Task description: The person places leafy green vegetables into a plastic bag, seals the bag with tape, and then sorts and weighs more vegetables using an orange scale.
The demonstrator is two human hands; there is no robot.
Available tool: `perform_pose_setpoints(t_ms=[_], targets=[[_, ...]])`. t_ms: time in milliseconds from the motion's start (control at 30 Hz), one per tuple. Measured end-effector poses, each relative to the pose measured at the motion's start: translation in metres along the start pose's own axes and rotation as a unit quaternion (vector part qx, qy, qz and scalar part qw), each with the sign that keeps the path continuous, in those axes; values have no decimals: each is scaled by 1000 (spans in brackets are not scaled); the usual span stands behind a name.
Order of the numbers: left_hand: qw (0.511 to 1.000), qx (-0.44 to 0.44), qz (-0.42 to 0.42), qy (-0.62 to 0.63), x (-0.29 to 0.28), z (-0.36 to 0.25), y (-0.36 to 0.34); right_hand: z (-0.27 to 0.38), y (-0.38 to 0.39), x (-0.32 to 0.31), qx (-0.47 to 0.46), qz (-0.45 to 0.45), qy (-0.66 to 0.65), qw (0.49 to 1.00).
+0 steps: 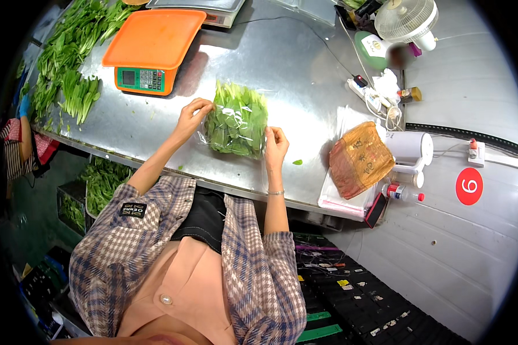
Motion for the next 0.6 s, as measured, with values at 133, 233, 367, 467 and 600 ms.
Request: perform_pose_setpoints(t_ms=[133, 233, 367, 467, 600], targets=[[996, -12, -39, -78, 7, 2, -22, 12, -13, 5, -23, -55, 36, 998], [983, -95, -58, -143, 7, 24, -30, 8, -33, 10, -110, -105, 126, 980], [940, -144, -4, -308, 20, 56, -36, -14, -55, 27, -9, -137, 301, 944], [935, -174, 3, -309, 24, 54, -37, -14, -56, 22, 28, -123, 317, 940], [936, -137, 9, -325, 22, 67, -43, -8, -42, -19, 3, -172, 324, 930]])
Point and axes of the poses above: each hand's wrist, its own y-axis away from the middle knuckle, its own x-axis out of the palm, z = x × y, the point moved 7 cm from there along -y, towards the middle knuckle, and after that the axes turned 10 degrees about x, right-handed, at the moved point
